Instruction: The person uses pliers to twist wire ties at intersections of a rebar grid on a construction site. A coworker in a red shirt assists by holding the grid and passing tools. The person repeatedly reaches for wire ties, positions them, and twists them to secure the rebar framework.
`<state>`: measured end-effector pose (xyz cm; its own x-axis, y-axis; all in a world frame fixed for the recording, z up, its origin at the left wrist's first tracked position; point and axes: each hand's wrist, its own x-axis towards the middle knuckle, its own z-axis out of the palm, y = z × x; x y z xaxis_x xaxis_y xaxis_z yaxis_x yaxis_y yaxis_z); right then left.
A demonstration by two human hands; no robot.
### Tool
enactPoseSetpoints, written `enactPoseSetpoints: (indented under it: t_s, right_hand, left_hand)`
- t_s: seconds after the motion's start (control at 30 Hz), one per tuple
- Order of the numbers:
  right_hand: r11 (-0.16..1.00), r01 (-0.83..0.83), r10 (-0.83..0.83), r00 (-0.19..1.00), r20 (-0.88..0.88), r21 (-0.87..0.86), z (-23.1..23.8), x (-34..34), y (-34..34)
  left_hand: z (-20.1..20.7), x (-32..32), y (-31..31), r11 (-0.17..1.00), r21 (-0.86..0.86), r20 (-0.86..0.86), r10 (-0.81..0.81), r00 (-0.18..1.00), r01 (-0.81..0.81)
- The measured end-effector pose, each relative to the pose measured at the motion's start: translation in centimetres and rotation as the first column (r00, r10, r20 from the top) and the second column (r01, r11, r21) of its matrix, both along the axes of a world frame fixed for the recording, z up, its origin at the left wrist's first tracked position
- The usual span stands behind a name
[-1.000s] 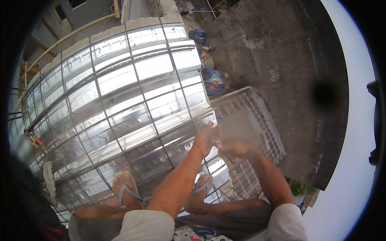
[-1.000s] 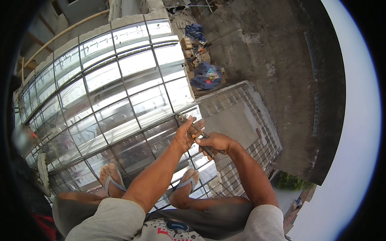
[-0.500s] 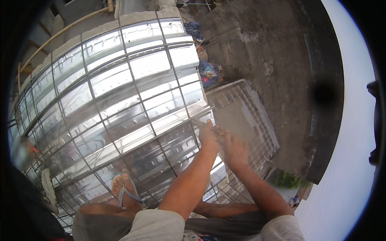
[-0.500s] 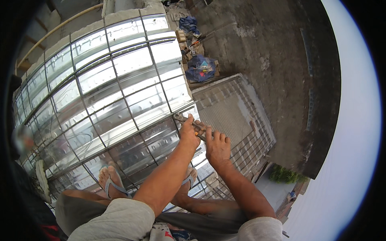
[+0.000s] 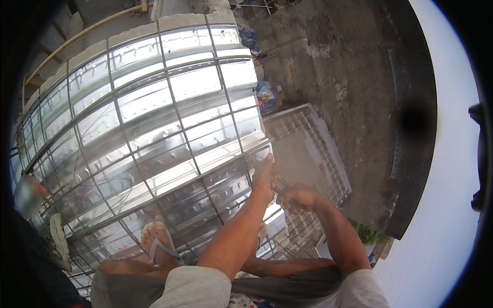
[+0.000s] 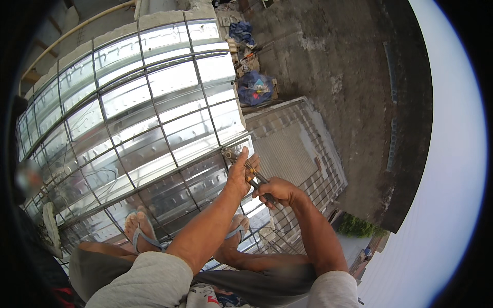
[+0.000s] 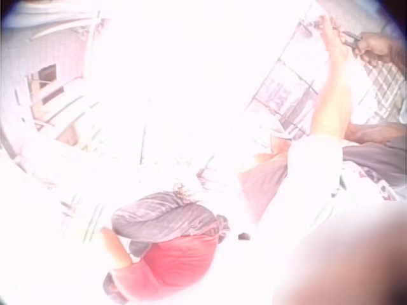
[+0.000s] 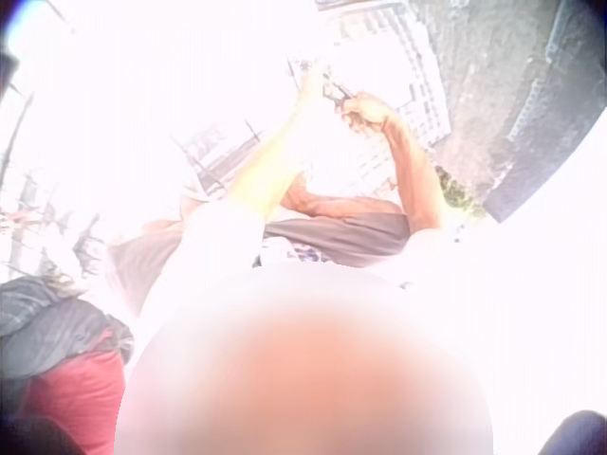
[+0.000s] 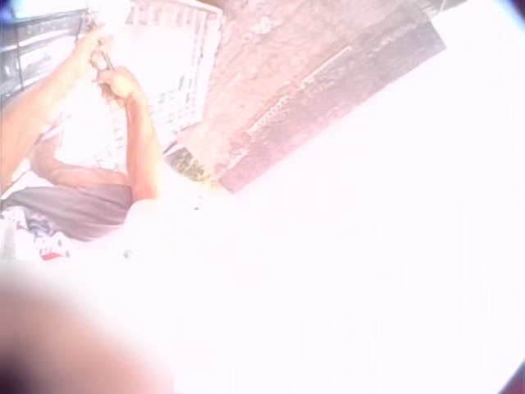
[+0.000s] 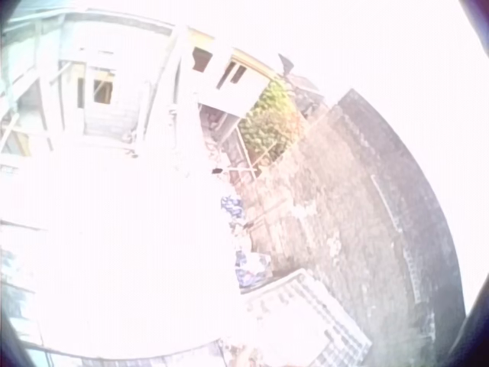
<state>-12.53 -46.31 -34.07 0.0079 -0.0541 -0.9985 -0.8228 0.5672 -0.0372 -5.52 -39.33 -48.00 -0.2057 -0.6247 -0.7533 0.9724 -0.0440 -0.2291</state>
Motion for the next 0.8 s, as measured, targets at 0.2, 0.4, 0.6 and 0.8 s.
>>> enactPoseSetpoints:
  t_s: [0.2, 0.4, 0.6, 0.8]
  right_hand:
    - [0.319, -0.853, 0.694, 0.508, -0.511, -0.414, 1.3, 1.2, 3.4]
    - [-0.205, -0.910, 0.522, 0.210, -0.827, -0.361, -0.3, 0.9, 6.2]
    - [-0.120, -0.916, 0.636, 0.226, -0.738, -0.384, -2.1, -1.1, 5.0]
    - [0.192, -0.874, 0.718, 0.435, -0.543, -0.446, -1.2, -0.3, 4.0]
  left_hand:
    - [1.3, 0.7, -0.9, 0.997, 0.040, -0.115, 0.065, 0.991, -0.060]
    - [2.2, 0.9, -2.6, 0.979, 0.191, -0.138, 0.097, 0.986, -0.070]
    - [1.4, -0.2, -2.6, 0.965, 0.260, -0.053, 0.055, 0.997, -0.039]
    - [0.6, -0.3, 0.0, 0.985, 0.169, 0.035, -0.033, 0.999, 0.027]
